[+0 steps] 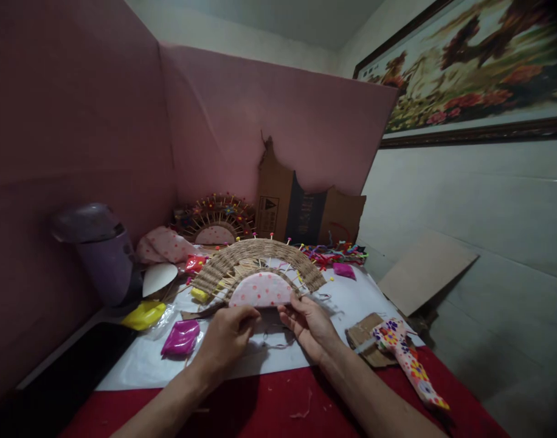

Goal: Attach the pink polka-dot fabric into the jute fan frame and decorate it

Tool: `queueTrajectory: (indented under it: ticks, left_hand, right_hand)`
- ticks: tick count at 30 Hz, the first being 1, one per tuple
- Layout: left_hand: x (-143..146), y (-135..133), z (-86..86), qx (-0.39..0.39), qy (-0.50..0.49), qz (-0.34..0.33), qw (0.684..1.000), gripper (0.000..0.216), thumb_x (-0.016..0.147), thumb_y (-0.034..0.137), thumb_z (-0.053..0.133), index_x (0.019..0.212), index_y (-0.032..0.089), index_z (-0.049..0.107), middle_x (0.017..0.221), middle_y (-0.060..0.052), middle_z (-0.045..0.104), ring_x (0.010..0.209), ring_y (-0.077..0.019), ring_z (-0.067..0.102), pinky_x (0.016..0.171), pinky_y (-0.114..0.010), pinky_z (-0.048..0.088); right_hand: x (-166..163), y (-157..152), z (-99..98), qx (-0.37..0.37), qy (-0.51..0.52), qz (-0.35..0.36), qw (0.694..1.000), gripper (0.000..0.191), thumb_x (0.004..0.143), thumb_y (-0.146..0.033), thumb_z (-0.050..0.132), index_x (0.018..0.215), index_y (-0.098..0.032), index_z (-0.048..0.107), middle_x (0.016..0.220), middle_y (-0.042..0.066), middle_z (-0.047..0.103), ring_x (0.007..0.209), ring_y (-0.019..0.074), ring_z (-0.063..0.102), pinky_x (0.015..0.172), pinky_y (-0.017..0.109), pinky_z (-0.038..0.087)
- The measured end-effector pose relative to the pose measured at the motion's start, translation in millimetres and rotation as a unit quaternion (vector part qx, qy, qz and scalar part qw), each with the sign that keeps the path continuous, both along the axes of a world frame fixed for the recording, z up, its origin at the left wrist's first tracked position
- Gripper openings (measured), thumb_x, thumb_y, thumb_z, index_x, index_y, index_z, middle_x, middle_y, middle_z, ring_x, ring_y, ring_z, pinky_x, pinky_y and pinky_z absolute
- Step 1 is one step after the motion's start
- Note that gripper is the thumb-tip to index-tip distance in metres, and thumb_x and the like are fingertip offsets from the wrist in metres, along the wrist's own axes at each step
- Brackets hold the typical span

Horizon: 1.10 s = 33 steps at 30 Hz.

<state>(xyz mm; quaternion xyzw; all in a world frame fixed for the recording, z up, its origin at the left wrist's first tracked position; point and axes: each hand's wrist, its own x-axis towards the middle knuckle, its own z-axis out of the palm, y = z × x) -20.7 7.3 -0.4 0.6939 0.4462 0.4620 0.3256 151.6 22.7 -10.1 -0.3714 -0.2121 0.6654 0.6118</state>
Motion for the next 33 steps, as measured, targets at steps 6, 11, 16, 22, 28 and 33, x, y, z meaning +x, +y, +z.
queueTrajectory:
  ticks: [6, 11, 16, 22, 28, 33]
  left_hand:
    - [-7, -8, 7.4, 0.105, -0.102, 0.066, 0.987, 0.015, 0.064, 0.015, 0.071, 0.076, 0.024, 0.073, 0.077, -0.005, 0.065, 0.074, -0.0188, 0.057, 0.072, -0.024, 0.043]
    - [3, -19, 4.3, 0.171, 0.030, 0.009, 0.985, 0.020, 0.075, 0.015, 0.062, 0.089, 0.024, 0.072, 0.095, -0.008, 0.066, 0.079, -0.0179, 0.059, 0.072, -0.025, 0.044]
    - [12, -20, -5.0, 0.239, 0.219, -0.037, 0.945, 0.027, 0.084, 0.015, 0.048, 0.098, 0.026, 0.068, 0.106, -0.010, 0.064, 0.084, -0.0223, 0.060, 0.068, -0.029, 0.043]
    - [15, -18, -13.1, 0.267, 0.299, -0.041, 0.915, 0.024, 0.081, 0.011, 0.049, 0.093, 0.024, 0.066, 0.099, -0.009, 0.063, 0.065, -0.0179, 0.057, 0.058, -0.028, 0.042]
    - [14, -17, -17.7, 0.294, 0.336, -0.038, 0.894, 0.028, 0.076, 0.005, 0.052, 0.092, 0.024, 0.066, 0.094, -0.007, 0.065, 0.058, -0.0164, 0.058, 0.049, -0.026, 0.042]
    - [15, -19, -15.4, 0.246, 0.435, -0.060, 0.864, 0.032, 0.078, 0.005, 0.047, 0.100, 0.023, 0.063, 0.106, -0.007, 0.062, 0.066, -0.0189, 0.062, 0.057, -0.032, 0.050]
  right_hand:
    - [-3, -8, 6.1, -0.006, 0.010, -0.005, 1.000, 0.014, 0.073, -0.009, 0.068, 0.071, -0.012, 0.054, 0.061, 0.002, 0.063, 0.056, 0.0110, 0.064, 0.052, 0.019, 0.053]
    - [-1, -29, -1.3, -0.021, -0.006, 0.048, 0.999, 0.012, 0.073, -0.010, 0.068, 0.078, -0.011, 0.057, 0.065, 0.005, 0.066, 0.057, 0.0115, 0.064, 0.055, 0.019, 0.054]
    - [7, -38, -7.5, -0.016, -0.006, 0.070, 0.997, 0.011, 0.072, -0.006, 0.067, 0.076, -0.009, 0.057, 0.069, 0.008, 0.067, 0.059, 0.0107, 0.065, 0.059, 0.018, 0.054]
    - [13, -37, -4.4, -0.024, -0.022, 0.103, 0.994, 0.006, 0.072, -0.001, 0.060, 0.077, -0.006, 0.059, 0.070, 0.009, 0.067, 0.061, 0.0121, 0.066, 0.065, 0.021, 0.055]
    - [28, -49, 0.3, -0.016, -0.046, 0.144, 0.988, 0.010, 0.071, -0.005, 0.062, 0.079, 0.000, 0.061, 0.079, 0.016, 0.068, 0.075, 0.0162, 0.068, 0.081, 0.027, 0.052]
    - [33, -64, 4.9, 0.069, -0.318, 0.071, 0.943, 0.024, 0.082, -0.032, 0.057, 0.093, -0.011, 0.060, 0.082, 0.009, 0.064, 0.067, 0.0155, 0.063, 0.054, 0.024, 0.051]
